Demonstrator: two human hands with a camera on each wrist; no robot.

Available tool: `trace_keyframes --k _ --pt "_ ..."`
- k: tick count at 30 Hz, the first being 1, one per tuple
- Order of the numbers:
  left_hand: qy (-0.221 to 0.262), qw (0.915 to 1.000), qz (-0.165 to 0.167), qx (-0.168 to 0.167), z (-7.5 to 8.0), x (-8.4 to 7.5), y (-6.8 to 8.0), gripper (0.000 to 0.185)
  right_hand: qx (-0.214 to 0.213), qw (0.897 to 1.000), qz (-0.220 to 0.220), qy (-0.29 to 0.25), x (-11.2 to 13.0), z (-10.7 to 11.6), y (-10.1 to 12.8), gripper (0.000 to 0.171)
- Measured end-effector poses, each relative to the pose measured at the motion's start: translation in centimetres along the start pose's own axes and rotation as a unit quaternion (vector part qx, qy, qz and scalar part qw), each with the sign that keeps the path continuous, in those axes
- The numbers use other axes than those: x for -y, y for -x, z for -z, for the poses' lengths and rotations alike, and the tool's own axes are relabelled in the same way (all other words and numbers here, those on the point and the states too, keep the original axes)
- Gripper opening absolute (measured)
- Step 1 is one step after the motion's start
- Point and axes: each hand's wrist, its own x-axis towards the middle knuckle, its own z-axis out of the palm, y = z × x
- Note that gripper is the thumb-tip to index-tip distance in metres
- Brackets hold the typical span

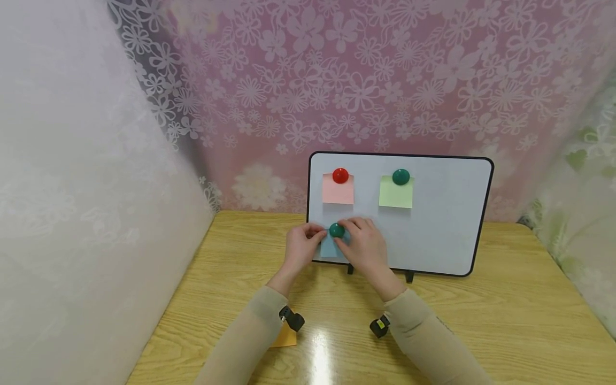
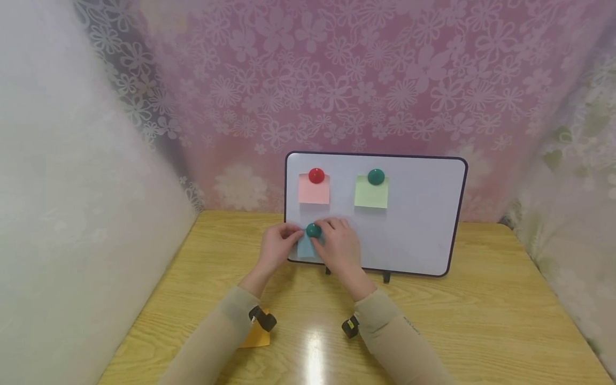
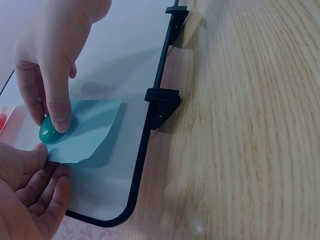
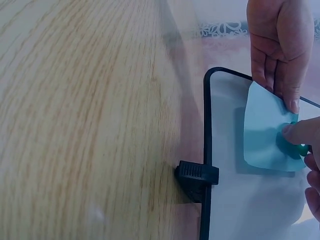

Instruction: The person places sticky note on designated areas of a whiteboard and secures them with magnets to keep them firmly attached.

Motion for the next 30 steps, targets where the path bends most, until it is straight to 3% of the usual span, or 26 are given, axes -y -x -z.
trace_keyframes --k 20,30 --pt "0.008 0.9999 -0.005 -0.007 0.2 0.2 0.3 0.010 -0.013 1.000 0.003 0.000 0.0 0.2 0.4 0.038" --pt "-0.004 0.9998 0.009 -0.018 0.6 0.7 0.9 0.010 -0.013 0.999 -0.003 -0.029 0.0 1.2 1.2 0.036"
